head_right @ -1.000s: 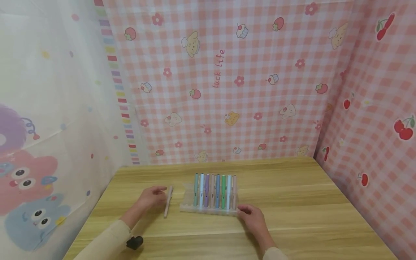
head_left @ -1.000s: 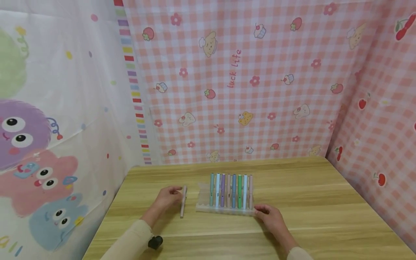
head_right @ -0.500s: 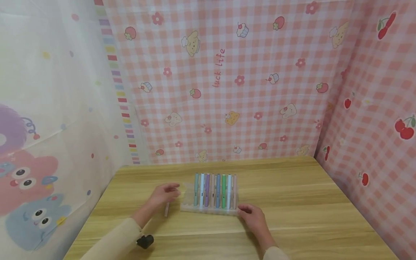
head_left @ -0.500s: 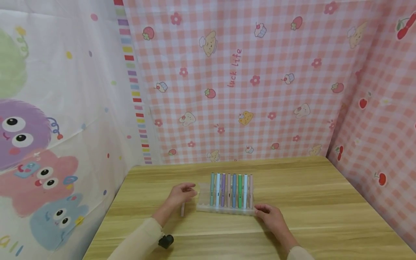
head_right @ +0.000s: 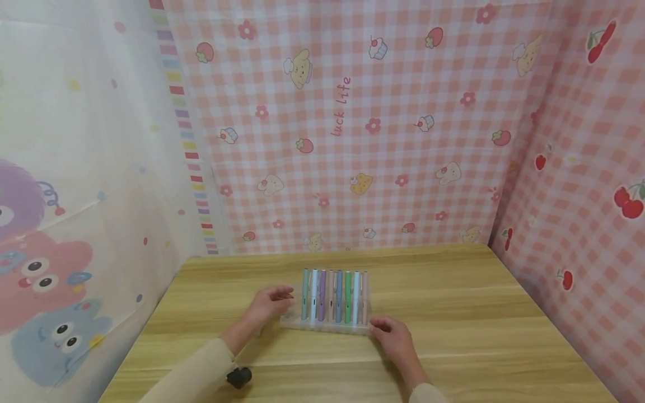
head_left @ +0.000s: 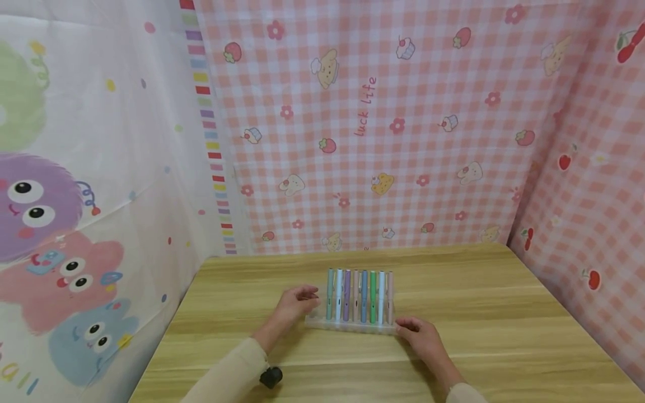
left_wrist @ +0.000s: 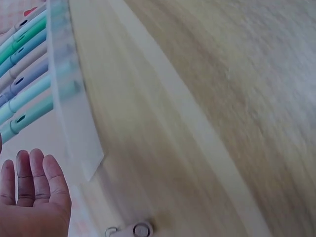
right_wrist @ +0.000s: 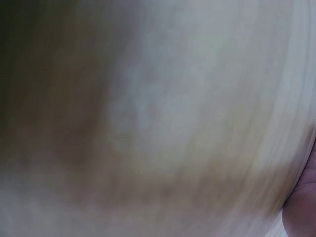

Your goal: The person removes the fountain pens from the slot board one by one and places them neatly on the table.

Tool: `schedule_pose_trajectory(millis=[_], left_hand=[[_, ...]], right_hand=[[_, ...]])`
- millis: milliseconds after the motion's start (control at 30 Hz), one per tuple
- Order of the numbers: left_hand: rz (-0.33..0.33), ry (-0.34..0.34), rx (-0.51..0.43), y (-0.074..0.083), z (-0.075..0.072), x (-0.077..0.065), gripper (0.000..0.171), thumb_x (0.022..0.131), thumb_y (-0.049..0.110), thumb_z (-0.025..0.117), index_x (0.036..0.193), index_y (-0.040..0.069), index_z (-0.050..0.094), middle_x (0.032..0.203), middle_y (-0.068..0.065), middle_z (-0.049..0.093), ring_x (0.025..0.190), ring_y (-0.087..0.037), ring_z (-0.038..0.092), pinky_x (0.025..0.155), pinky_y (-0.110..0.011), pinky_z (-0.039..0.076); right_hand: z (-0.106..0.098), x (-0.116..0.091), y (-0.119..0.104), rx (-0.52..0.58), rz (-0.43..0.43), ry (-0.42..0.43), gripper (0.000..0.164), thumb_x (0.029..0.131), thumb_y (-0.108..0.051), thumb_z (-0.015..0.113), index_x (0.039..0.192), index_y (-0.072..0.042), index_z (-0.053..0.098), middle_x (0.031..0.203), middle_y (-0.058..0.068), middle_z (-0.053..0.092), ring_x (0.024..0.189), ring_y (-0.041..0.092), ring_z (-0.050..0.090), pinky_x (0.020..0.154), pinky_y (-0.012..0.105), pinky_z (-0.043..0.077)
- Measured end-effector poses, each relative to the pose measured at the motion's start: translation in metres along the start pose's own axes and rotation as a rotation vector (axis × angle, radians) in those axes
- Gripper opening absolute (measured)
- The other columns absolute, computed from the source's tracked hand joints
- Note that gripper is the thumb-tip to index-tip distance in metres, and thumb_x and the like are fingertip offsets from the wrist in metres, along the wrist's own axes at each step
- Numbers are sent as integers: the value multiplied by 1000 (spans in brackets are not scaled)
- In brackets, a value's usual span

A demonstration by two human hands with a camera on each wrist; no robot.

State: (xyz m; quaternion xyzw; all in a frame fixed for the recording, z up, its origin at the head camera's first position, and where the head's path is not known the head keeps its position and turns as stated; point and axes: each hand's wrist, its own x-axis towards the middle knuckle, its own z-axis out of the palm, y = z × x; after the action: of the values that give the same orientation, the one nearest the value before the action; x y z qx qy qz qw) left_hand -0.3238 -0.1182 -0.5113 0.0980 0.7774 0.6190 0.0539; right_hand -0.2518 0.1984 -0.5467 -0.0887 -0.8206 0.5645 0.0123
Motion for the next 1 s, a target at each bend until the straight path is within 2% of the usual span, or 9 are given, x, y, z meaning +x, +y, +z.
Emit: schedule_pose_trajectory(millis=[267,567,867,1000], left_hand=[[36,6,-15,-4,14,4,35,91,4,69,121,-12,61,106,-22,65,92,-21,61,77,-35,55],[-11,29,-2,-5,25,10,37,87,8,75,119,-6,65,103,-13,68,91,-18,61,74,-29,54],[-33,35,-19,-4,30,13,31,88,7,74,115,-6,66,98,-9,66,87,-17,58,69,-26,51],[-18,28,-19,-3,32,12,27,89,4,73,112,-8,66,96,-10,66,84,-16,56,67,-26,50]], right_hand=[[-1,-1,1,14,-20,5,20,93,-5,67,109,5,71,103,11,70,92,19,61,77,28,52],[1,0,2,-15,-23,23,18,91,-4,68,107,4,72,99,9,69,90,18,59,76,27,49],[2,-1,0,-3,-34,22,19,91,-4,68,107,7,71,98,11,69,88,17,60,72,25,52],[1,-1,0,6,-30,21,18,91,-3,68,107,6,71,98,10,69,88,18,60,72,25,51]])
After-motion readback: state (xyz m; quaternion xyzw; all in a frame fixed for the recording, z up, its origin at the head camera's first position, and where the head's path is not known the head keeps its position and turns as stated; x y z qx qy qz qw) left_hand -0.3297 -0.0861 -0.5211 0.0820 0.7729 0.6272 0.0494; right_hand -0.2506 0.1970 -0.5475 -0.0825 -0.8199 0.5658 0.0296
